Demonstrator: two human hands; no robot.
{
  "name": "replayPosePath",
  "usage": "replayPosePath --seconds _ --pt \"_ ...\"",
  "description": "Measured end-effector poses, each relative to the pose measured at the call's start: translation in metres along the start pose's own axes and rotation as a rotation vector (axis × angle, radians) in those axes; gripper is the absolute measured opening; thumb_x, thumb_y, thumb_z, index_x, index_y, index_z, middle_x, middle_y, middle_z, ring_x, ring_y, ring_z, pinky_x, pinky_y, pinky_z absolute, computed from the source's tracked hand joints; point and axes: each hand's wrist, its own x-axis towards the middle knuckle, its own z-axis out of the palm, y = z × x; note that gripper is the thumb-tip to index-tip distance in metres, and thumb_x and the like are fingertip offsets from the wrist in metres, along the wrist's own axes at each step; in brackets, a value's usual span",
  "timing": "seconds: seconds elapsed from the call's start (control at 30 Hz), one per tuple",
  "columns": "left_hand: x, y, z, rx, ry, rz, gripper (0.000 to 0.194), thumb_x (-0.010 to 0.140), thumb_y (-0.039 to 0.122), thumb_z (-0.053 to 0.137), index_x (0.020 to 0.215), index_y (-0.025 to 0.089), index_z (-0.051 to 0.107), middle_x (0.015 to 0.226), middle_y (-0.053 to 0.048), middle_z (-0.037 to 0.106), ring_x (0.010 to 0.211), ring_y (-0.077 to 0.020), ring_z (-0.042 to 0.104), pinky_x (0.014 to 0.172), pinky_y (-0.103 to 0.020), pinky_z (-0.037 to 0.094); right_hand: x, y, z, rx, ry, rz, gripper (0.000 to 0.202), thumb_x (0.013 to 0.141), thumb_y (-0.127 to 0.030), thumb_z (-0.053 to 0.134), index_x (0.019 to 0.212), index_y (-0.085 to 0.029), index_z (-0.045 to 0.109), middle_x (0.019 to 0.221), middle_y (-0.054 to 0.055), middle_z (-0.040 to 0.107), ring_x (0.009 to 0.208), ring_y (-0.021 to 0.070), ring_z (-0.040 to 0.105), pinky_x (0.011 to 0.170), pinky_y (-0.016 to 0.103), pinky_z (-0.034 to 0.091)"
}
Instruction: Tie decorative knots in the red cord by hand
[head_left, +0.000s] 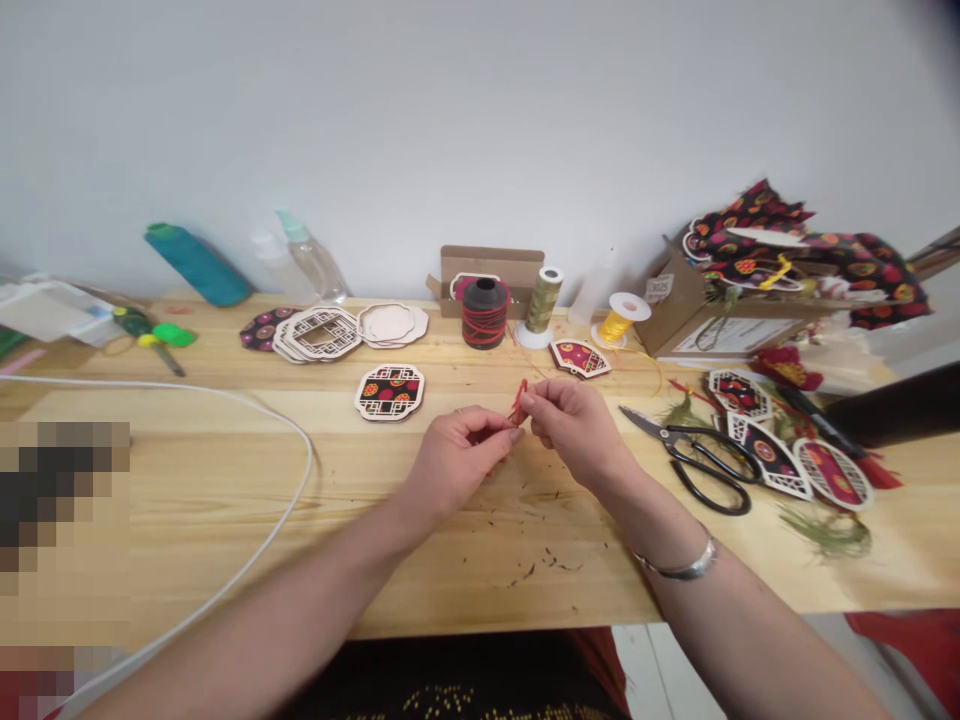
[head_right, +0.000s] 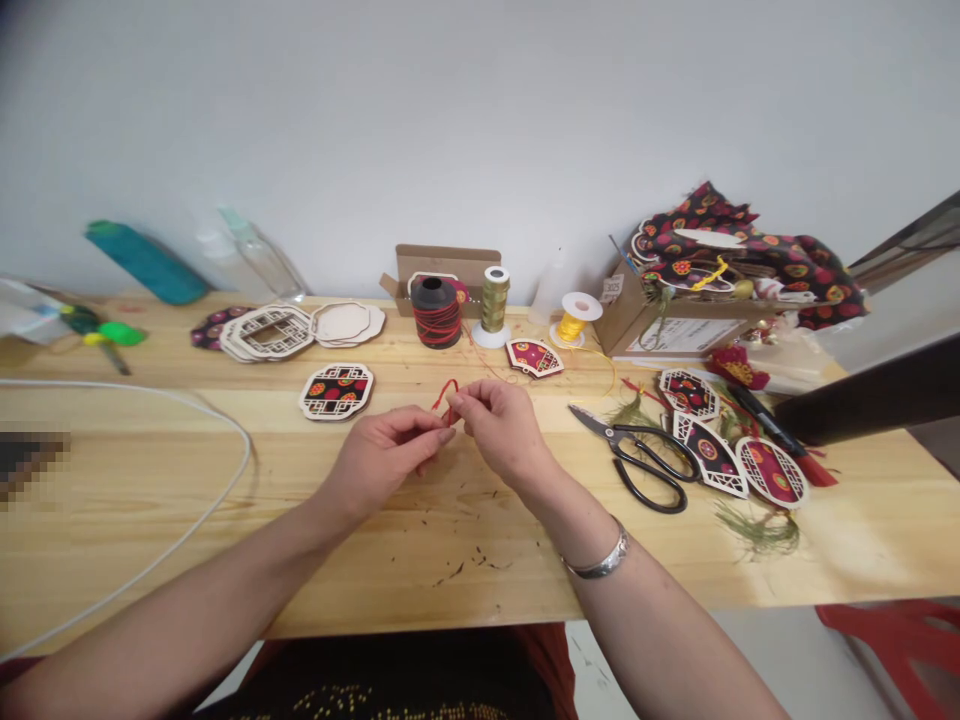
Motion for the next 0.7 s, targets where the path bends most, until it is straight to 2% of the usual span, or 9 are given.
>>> replayPosePath --seconds 0.13,0.27,0.47,0.53,0.63,0.7 --pt "0.0008 -0.0041 -0.001 0.077 0.016 0.119 0.008 0.071 0.026 0.069 0.069 0.019 0.071 0.065 0.0 0.063 0.053 -0.0097 0.049 0.051 -0.023 0.037 -0.0017 -0.0004 0.0023 0.159 -0.06 0.063 0.026 0.072 -0.038 0.062 0.062 -0.015 0.057 0.054 -0.002 0.055 0.042 0.0045 0.032 0.04 0.02 0.023" --pt "0.0016 -0.0059 -0.0016 0.104 0.016 0.14 0.008 0.073 0.025 0.067 0.068 0.02 0.072 0.065 0.0 0.064 0.057 -0.0115 0.052 0.054 -0.024 0.039 -0.0023 0.0005 0.0044 0.242 -0.077 0.1 0.027 0.069 -0.039 0.065 0.062 -0.015 0.055 0.059 0.0 0.059 0.041 0.0034 0.032 0.04 0.02 0.021" --pt "0.0008 -0.0018 -0.0006 0.108 0.004 0.121 0.009 0.072 0.025 0.067 0.069 0.019 0.072 0.066 -0.001 0.065 0.062 -0.0135 0.055 0.06 -0.025 0.042 -0.0017 0.0017 0.005 0.228 -0.082 0.115 0.031 0.07 -0.042 0.065 0.061 -0.016 0.052 0.05 -0.006 0.046 0.04 0.0035 0.031 0.04 0.019 0.02" --pt "0.0006 -0.0007 -0.0019 0.114 0.022 0.113 0.013 0.074 0.026 0.064 0.067 0.018 0.07 0.073 -0.003 0.065 0.065 -0.0145 0.056 0.062 -0.026 0.044 -0.0016 0.0013 0.0043 0.218 -0.076 0.12 0.031 0.07 -0.042 0.065 0.062 -0.016 0.05 0.049 -0.006 0.045 0.04 0.0036 0.03 0.04 0.019 0.02" --pt "0.0017 -0.0029 -0.006 0.19 0.158 0.193 0.015 0.076 0.028 0.061 0.066 0.017 0.067 0.102 -0.009 0.061 0.088 -0.0197 0.059 0.077 -0.031 0.047 -0.0016 0.0004 0.0029 0.183 -0.051 0.107 0.029 0.07 -0.041 0.065 0.063 -0.017 0.051 0.05 -0.006 0.044 0.042 0.0043 0.031 0.04 0.019 0.02" --pt "0.003 -0.0062 -0.0084 0.253 0.305 0.321 0.009 0.075 0.026 0.062 0.072 0.018 0.066 0.116 -0.009 0.055 0.11 -0.0238 0.053 0.096 -0.037 0.04 -0.0017 0.0001 0.0023 0.144 -0.03 0.084 0.027 0.071 -0.04 0.063 0.064 -0.016 0.052 0.051 -0.005 0.046 0.043 0.0048 0.033 0.04 0.02 0.022"
